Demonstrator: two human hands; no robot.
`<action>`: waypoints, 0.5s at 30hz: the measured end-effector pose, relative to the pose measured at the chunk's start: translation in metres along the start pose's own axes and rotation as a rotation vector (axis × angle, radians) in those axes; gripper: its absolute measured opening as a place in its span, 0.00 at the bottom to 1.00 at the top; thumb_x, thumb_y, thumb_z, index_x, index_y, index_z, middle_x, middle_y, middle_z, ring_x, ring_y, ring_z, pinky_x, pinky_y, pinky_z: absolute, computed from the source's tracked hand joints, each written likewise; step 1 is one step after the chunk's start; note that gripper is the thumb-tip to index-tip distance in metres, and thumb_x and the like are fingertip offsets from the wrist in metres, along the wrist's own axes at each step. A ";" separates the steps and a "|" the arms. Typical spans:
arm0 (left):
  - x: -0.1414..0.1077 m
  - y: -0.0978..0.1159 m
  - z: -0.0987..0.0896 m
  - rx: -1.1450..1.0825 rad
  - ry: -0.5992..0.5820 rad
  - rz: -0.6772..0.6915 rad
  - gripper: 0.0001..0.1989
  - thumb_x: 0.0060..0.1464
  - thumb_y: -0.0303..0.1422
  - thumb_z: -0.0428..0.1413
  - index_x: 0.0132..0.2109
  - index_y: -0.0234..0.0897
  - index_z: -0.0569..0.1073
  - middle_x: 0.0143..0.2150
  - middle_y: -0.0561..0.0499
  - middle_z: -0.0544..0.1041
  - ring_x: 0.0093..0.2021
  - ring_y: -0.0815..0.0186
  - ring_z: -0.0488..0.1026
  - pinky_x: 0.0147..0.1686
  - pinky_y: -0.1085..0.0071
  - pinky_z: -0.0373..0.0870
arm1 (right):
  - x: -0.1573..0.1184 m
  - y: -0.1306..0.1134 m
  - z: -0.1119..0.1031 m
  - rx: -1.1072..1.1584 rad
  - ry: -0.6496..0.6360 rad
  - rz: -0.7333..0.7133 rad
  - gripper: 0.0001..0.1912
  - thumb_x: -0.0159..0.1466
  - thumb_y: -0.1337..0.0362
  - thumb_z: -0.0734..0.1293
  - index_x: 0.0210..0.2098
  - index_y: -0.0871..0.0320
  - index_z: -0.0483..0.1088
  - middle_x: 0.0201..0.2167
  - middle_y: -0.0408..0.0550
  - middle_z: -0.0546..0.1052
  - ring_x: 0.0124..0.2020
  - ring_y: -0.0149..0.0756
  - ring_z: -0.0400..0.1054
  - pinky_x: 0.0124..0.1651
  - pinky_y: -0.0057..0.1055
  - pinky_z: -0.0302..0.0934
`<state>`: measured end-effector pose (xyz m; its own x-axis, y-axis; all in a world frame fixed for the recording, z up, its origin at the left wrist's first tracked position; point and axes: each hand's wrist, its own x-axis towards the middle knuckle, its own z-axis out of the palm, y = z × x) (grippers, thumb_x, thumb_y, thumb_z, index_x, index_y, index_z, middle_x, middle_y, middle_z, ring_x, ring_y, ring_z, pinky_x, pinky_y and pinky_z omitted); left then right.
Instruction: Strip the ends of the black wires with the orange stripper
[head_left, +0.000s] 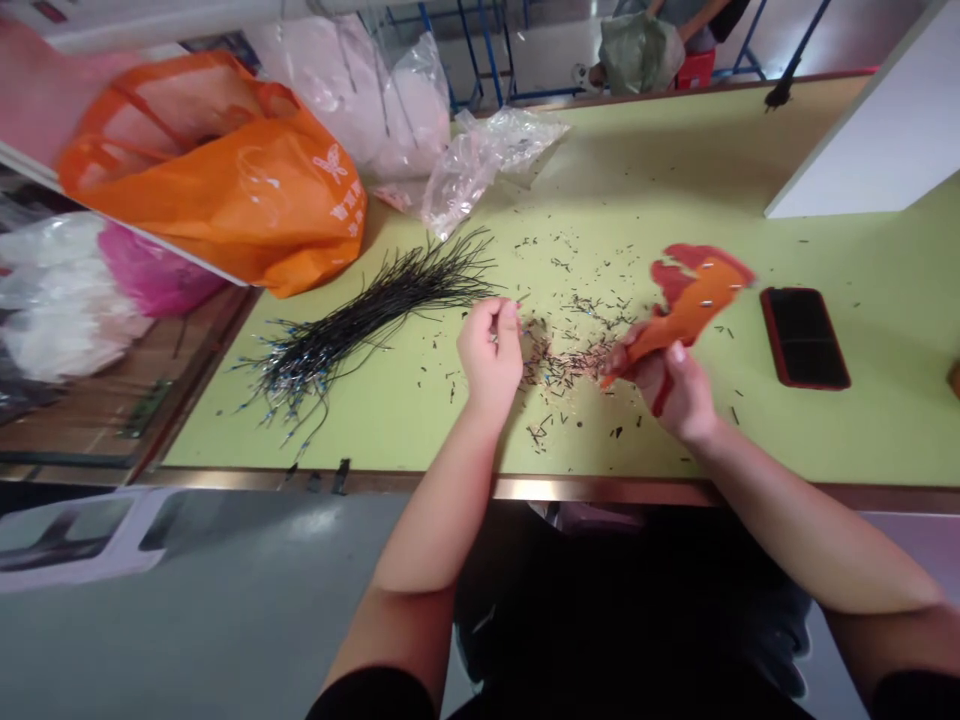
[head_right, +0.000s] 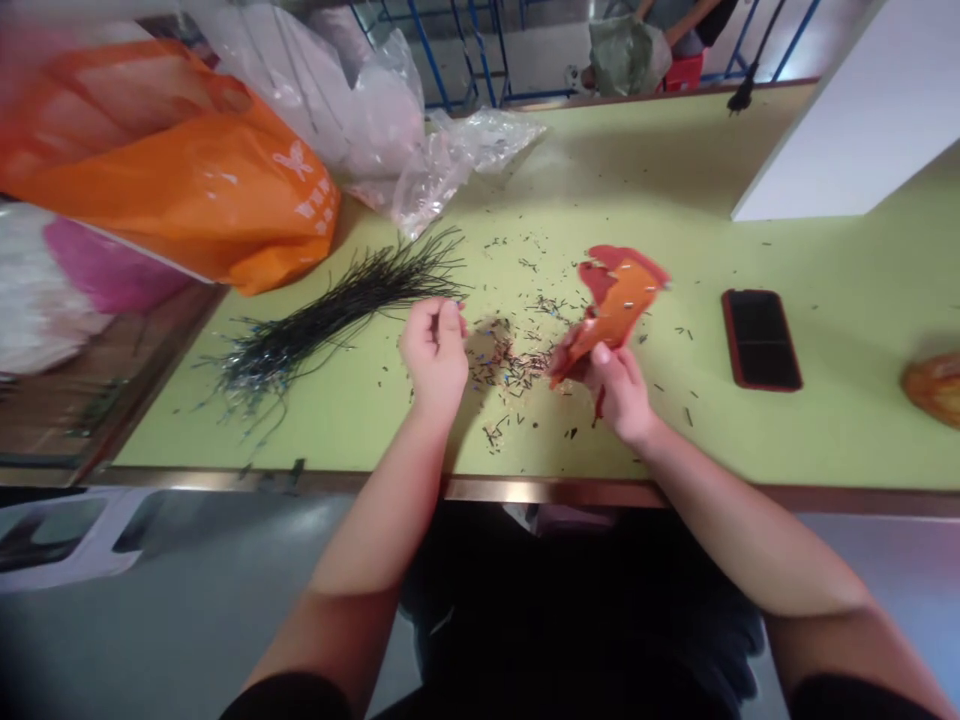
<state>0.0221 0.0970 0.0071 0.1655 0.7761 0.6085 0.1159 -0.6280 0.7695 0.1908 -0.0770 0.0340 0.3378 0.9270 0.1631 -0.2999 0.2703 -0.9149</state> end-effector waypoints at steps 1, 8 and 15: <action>-0.005 0.008 0.002 0.037 -0.033 0.045 0.18 0.74 0.49 0.54 0.43 0.41 0.77 0.33 0.52 0.78 0.32 0.69 0.75 0.36 0.70 0.72 | 0.001 0.004 0.000 0.004 -0.046 0.039 0.27 0.66 0.34 0.70 0.43 0.52 0.70 0.34 0.49 0.74 0.39 0.45 0.74 0.41 0.43 0.75; -0.018 0.036 0.005 0.187 -0.148 0.273 0.13 0.73 0.41 0.57 0.46 0.40 0.82 0.39 0.49 0.85 0.33 0.68 0.79 0.36 0.70 0.75 | -0.001 0.022 0.006 0.003 -0.167 0.191 0.30 0.66 0.32 0.71 0.44 0.54 0.70 0.38 0.51 0.78 0.45 0.47 0.77 0.45 0.42 0.75; -0.024 0.044 0.007 0.165 -0.201 0.341 0.07 0.71 0.34 0.59 0.47 0.41 0.83 0.38 0.50 0.86 0.33 0.68 0.81 0.35 0.71 0.75 | 0.000 0.025 0.008 0.048 -0.165 0.230 0.31 0.65 0.32 0.70 0.45 0.55 0.72 0.37 0.52 0.79 0.44 0.48 0.78 0.45 0.43 0.77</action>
<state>0.0298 0.0503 0.0257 0.4072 0.5060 0.7603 0.1736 -0.8602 0.4795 0.1762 -0.0685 0.0139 0.1068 0.9942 0.0146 -0.3950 0.0559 -0.9170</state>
